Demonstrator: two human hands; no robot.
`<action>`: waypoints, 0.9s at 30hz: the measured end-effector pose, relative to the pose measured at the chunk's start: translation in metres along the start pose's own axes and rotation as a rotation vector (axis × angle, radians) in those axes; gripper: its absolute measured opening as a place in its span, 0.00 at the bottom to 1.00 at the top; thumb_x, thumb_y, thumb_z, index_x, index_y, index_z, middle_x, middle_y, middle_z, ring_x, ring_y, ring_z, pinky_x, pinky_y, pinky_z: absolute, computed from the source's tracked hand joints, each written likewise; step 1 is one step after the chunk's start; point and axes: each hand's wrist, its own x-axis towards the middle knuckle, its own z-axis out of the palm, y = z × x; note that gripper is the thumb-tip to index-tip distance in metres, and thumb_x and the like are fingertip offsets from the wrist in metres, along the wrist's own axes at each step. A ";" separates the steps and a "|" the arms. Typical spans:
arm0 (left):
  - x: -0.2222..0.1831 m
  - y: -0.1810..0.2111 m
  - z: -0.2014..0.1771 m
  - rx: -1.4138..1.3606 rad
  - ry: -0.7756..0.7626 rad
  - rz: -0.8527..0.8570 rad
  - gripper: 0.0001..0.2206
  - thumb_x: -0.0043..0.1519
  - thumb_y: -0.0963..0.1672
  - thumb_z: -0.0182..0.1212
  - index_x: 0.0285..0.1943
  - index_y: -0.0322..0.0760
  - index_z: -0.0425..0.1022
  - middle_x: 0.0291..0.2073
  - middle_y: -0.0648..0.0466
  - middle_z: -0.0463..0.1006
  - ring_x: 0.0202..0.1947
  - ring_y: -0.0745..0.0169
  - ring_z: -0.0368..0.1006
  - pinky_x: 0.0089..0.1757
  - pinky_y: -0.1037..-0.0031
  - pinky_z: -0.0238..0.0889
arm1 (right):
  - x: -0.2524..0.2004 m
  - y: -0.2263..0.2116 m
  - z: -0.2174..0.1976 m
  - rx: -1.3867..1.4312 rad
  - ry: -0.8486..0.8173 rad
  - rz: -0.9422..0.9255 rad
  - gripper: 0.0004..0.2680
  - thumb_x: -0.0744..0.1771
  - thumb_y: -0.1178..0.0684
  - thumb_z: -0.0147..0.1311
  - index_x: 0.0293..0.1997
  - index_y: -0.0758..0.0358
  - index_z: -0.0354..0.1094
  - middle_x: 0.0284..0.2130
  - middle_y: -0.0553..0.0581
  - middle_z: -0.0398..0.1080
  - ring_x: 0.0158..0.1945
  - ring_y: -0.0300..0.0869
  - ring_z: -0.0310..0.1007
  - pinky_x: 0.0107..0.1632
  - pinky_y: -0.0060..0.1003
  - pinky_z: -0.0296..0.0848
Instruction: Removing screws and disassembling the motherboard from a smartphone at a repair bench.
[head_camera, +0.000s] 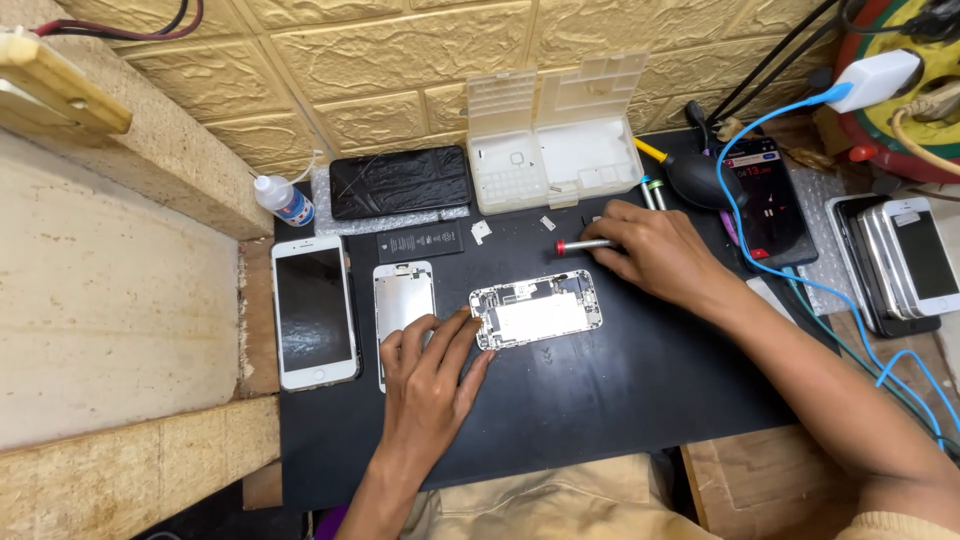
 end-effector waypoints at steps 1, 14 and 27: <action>-0.001 0.000 0.000 -0.001 0.001 0.000 0.14 0.64 0.47 0.66 0.56 0.39 0.78 0.57 0.56 0.79 0.53 0.54 0.69 0.52 0.63 0.53 | 0.003 0.000 0.004 -0.001 0.000 0.000 0.07 0.67 0.51 0.56 0.50 0.51 0.74 0.37 0.50 0.70 0.39 0.51 0.75 0.31 0.50 0.69; 0.003 0.002 -0.002 0.001 -0.011 0.009 0.14 0.64 0.47 0.66 0.56 0.40 0.78 0.57 0.56 0.78 0.54 0.54 0.69 0.52 0.63 0.53 | 0.019 0.001 0.011 -0.098 0.124 0.015 0.08 0.66 0.51 0.56 0.48 0.55 0.73 0.39 0.53 0.71 0.36 0.57 0.76 0.31 0.56 0.72; 0.004 0.004 0.001 0.007 -0.008 0.017 0.13 0.65 0.46 0.66 0.56 0.38 0.77 0.58 0.54 0.78 0.53 0.52 0.69 0.52 0.64 0.53 | -0.049 -0.001 -0.019 0.439 0.143 0.228 0.06 0.67 0.54 0.60 0.47 0.59 0.78 0.31 0.50 0.73 0.28 0.33 0.63 0.31 0.30 0.60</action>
